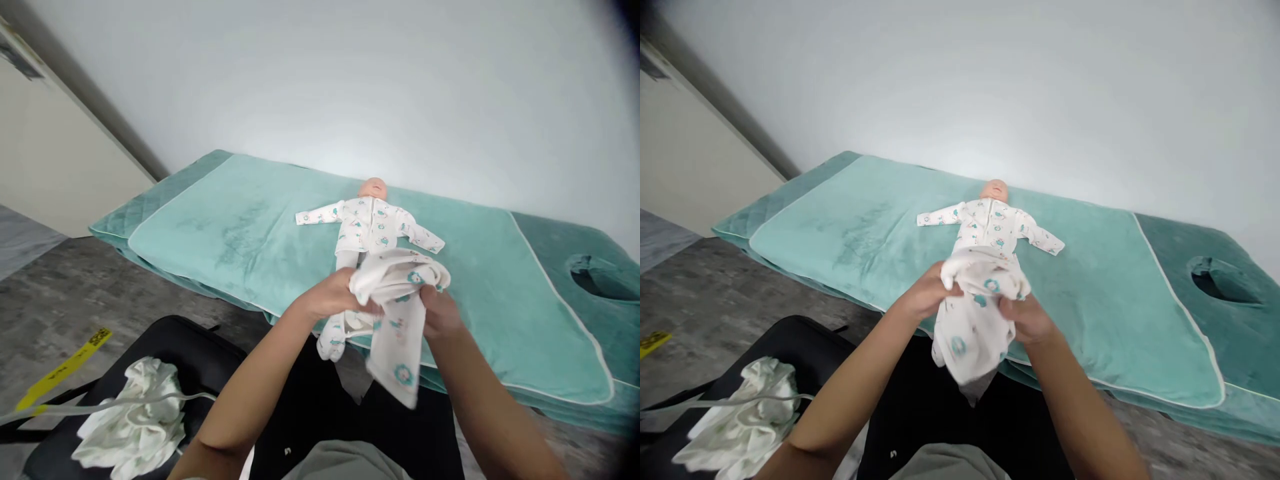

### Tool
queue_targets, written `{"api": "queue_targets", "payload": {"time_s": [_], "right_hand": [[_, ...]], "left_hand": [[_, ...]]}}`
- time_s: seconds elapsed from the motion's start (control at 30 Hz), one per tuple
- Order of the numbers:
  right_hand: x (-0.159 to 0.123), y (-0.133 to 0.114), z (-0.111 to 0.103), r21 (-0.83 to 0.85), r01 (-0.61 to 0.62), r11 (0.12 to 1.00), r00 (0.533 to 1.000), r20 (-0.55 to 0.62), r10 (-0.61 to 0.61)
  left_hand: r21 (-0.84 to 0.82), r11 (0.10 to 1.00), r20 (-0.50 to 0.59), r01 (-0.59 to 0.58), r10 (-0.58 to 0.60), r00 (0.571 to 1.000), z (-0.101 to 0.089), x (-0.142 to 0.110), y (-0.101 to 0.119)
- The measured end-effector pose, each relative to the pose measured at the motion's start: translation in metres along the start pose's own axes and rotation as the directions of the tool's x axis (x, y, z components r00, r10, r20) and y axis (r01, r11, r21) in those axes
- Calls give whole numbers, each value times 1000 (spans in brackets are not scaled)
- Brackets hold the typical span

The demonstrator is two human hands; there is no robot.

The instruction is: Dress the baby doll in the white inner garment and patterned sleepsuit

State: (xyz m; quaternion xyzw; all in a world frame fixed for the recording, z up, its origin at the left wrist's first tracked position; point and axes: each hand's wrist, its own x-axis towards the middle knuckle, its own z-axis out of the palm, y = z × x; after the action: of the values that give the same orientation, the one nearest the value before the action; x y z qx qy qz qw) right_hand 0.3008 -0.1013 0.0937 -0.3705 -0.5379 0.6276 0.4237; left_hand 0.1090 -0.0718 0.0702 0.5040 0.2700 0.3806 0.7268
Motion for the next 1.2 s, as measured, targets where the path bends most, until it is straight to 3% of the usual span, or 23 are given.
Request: {"api": "queue_targets", "payload": {"time_s": [0.07,0.13,0.17,0.2,0.23,0.3,0.37,0.4,0.43,0.5,0.57,0.63,0.7,0.83,0.97,1.03,1.1,1.2], "right_hand": [[2,6,7,10,-8,1000,977,212,5],[6,15,7,-7,-75,997,886,459,70],[8,21,3,-14,-110,994,853,513,102],[11,27,-3,-12,-135,991,851,511,122],[13,32,-10,5,-139,990,885,450,122],[18,42,-26,68,-73,995,977,205,58],[21,47,-38,124,14,992,1000,-14,-12],[22,48,-42,145,26,989,998,-64,-17],[22,48,-43,163,13,987,998,-63,-3],[21,47,-40,182,-72,981,996,67,60],[18,47,-32,180,-151,972,969,220,110],[14,53,-25,141,-186,972,953,266,144],[11,65,-23,57,-196,979,966,183,183],[8,95,-35,-201,-183,962,977,-147,155],[13,114,-46,-372,-184,910,961,-263,87],[15,120,-48,-452,-184,873,958,-283,55],[17,127,-52,-502,-167,849,962,-271,29],[15,135,-62,-460,-135,878,981,-186,54]], "left_hand": [[-139,983,-161,-120,98,982,3,6,-5],[-244,958,-226,-150,94,969,9,11,-10],[-283,949,-240,-139,70,968,12,12,-12],[-315,942,-251,-120,40,967,15,13,-13],[-337,936,-254,-96,8,967,17,14,-13],[-331,943,-224,-35,-42,974,18,16,-9],[-215,975,-131,50,-80,988,15,17,-1],[-112,990,-71,85,-93,993,13,18,5],[5,995,-20,99,-99,995,10,19,11],[202,977,18,74,-79,997,3,19,21],[319,947,-28,46,-38,999,-4,19,24],[395,917,-82,63,-33,996,-12,18,19],[485,869,-72,95,-69,995,-19,18,8],[701,708,10,85,-130,992,-27,24,-19],[874,485,12,35,-94,996,-20,36,-36],[871,487,-28,63,-79,996,-14,38,-38],[827,547,-96,131,-92,991,-7,38,-37],[759,614,-153,214,-151,977,1,33,-32]]}}
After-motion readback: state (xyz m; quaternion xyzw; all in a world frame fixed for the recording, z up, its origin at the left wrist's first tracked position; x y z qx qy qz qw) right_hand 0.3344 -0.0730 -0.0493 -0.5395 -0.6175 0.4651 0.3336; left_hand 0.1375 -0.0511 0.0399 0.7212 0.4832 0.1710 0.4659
